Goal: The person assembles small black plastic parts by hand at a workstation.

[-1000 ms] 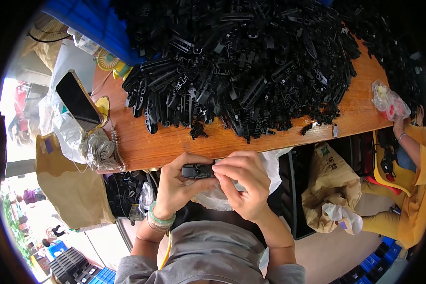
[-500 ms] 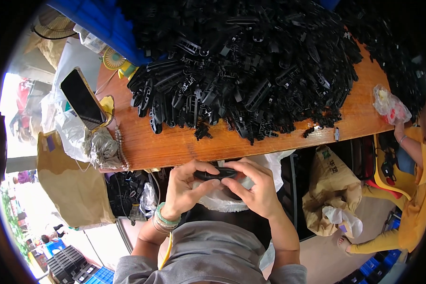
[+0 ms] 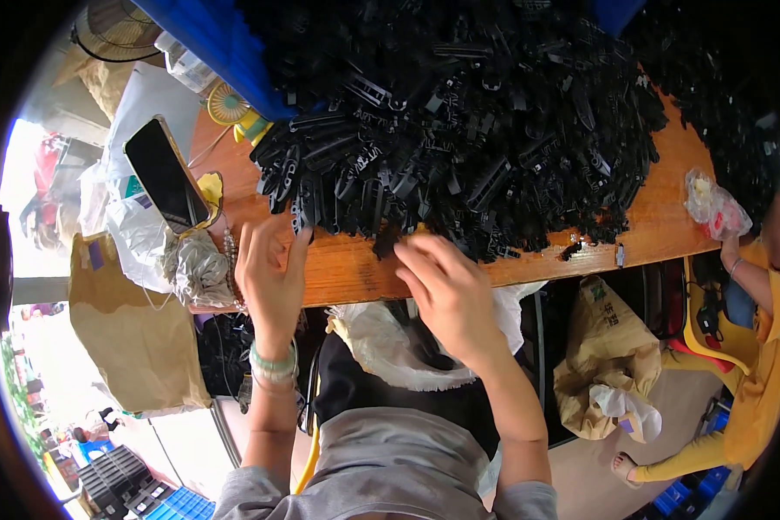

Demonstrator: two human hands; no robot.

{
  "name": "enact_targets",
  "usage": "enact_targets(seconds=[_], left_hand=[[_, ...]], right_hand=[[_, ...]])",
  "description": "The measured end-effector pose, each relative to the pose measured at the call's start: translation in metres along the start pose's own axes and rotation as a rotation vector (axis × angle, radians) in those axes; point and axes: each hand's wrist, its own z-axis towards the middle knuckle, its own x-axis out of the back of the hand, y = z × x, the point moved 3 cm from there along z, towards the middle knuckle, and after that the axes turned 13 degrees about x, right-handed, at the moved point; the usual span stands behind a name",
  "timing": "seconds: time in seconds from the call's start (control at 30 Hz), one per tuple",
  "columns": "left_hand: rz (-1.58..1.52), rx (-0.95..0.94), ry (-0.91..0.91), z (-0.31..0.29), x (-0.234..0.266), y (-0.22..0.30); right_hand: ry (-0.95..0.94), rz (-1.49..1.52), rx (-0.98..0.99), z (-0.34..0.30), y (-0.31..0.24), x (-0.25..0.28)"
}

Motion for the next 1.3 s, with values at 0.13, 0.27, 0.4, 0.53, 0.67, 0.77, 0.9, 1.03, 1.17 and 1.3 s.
enact_targets(seconds=[0.13,0.27,0.4,0.53,0.67,0.77,0.9,1.03,1.17,1.3], left_hand=[[0.127,0.022,0.011,0.025,-0.018,-0.014],[0.144,-0.006,0.035,0.021,-0.017,-0.018],[0.082,-0.013,0.044,0.011,-0.019,-0.018],[-0.2,-0.012,0.075,-0.001,-0.018,-0.018],[-0.465,0.054,0.012,-0.027,-0.02,-0.021],[-0.574,0.234,-0.123,-0.048,-0.017,-0.015],[-0.683,0.332,-0.168,-0.06,-0.02,-0.015],[-0.687,0.362,-0.184,-0.063,-0.021,-0.015],[-0.668,0.352,-0.179,-0.063,-0.019,-0.013],[-0.643,0.366,-0.182,-0.064,-0.018,-0.013]], right_hand=[[0.033,-0.234,0.097,0.005,0.002,-0.023],[0.079,-0.202,0.099,-0.002,0.004,-0.027],[0.127,-0.225,0.097,-0.003,0.002,-0.029],[0.172,-0.205,0.044,-0.002,-0.002,-0.029],[0.153,-0.233,0.023,-0.001,-0.004,-0.03],[0.176,-0.255,0.023,0.002,-0.005,-0.031],[0.144,-0.227,0.067,-0.001,-0.005,-0.036],[0.2,-0.195,0.063,-0.001,-0.007,-0.035],[0.291,-0.107,0.066,-0.004,-0.001,-0.035],[0.309,-0.123,-0.009,-0.006,0.001,-0.037]])
